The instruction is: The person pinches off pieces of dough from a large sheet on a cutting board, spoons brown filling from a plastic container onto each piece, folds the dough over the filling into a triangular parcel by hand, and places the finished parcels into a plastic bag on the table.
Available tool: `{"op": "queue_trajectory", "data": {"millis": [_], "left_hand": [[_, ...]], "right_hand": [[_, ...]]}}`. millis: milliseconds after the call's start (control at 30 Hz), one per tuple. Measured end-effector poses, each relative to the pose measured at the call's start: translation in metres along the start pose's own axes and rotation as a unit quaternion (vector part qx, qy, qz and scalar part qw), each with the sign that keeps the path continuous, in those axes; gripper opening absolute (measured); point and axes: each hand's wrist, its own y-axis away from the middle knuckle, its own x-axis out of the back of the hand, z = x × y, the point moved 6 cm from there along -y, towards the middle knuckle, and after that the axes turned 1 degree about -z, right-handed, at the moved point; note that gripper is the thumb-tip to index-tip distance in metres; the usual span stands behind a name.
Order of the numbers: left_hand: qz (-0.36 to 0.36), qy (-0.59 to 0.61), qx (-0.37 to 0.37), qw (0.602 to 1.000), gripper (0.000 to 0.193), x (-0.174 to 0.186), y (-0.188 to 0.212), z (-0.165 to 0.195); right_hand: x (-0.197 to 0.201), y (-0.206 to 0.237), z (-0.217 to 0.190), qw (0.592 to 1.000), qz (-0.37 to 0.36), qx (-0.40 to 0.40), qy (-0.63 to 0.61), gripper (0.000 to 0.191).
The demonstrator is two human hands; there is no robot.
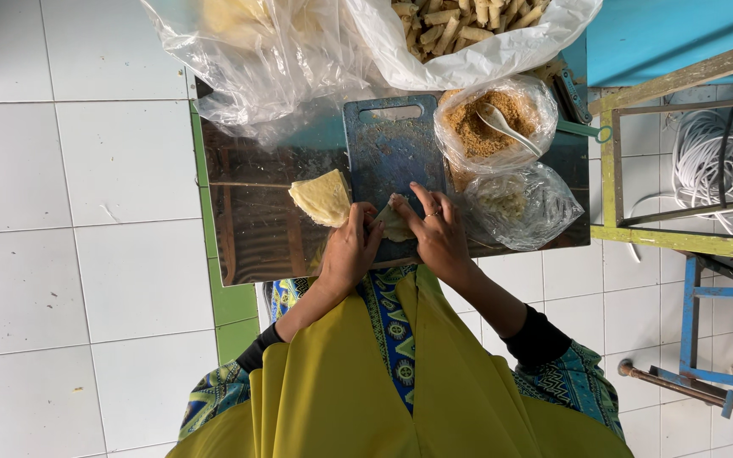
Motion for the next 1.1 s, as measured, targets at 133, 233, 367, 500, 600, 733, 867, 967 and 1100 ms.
{"op": "queue_trajectory", "data": {"millis": [133, 233, 367, 500, 600, 733, 867, 967, 1100], "left_hand": [[0.003, 0.003, -0.006, 1.0, 0.03, 0.003, 0.004, 0.002], [0.027, -0.013, -0.042, 0.999, 0.033, 0.006, 0.008, 0.005], [0.02, -0.014, -0.036, 0.999, 0.034, 0.004, 0.008, 0.001], [0.024, -0.011, -0.057, 0.998, 0.033, 0.003, 0.008, 0.001], [0.025, -0.008, -0.053, 0.998, 0.033, 0.003, 0.008, 0.0], [0.017, -0.01, -0.046, 0.999, 0.033, 0.002, 0.007, 0.0], [0.018, -0.011, -0.045, 0.999, 0.035, 0.003, 0.008, 0.001], [0.016, -0.006, -0.038, 0.999, 0.035, 0.004, 0.007, 0.0], [0.013, -0.009, -0.042, 0.999, 0.035, 0.004, 0.007, 0.001]], "right_hand": [[-0.002, 0.005, -0.008, 1.0, 0.006, 0.016, 0.015, 0.063], [-0.008, 0.005, -0.012, 1.0, -0.004, -0.003, -0.014, 0.062], [-0.007, -0.003, 0.001, 0.984, 0.033, -0.044, -0.171, 0.05], [0.024, 0.005, 0.045, 0.939, 0.121, -0.144, -0.286, 0.033], [0.074, 0.029, 0.068, 0.983, 0.14, -0.112, -0.027, 0.016], [0.103, 0.053, 0.087, 0.972, 0.108, -0.182, 0.098, 0.004], [0.105, 0.051, 0.099, 0.966, 0.127, -0.226, -0.019, 0.019], [0.102, 0.049, 0.106, 0.95, 0.146, -0.251, -0.111, 0.024], [0.105, 0.051, 0.113, 0.95, 0.137, -0.274, -0.061, 0.014]]}}
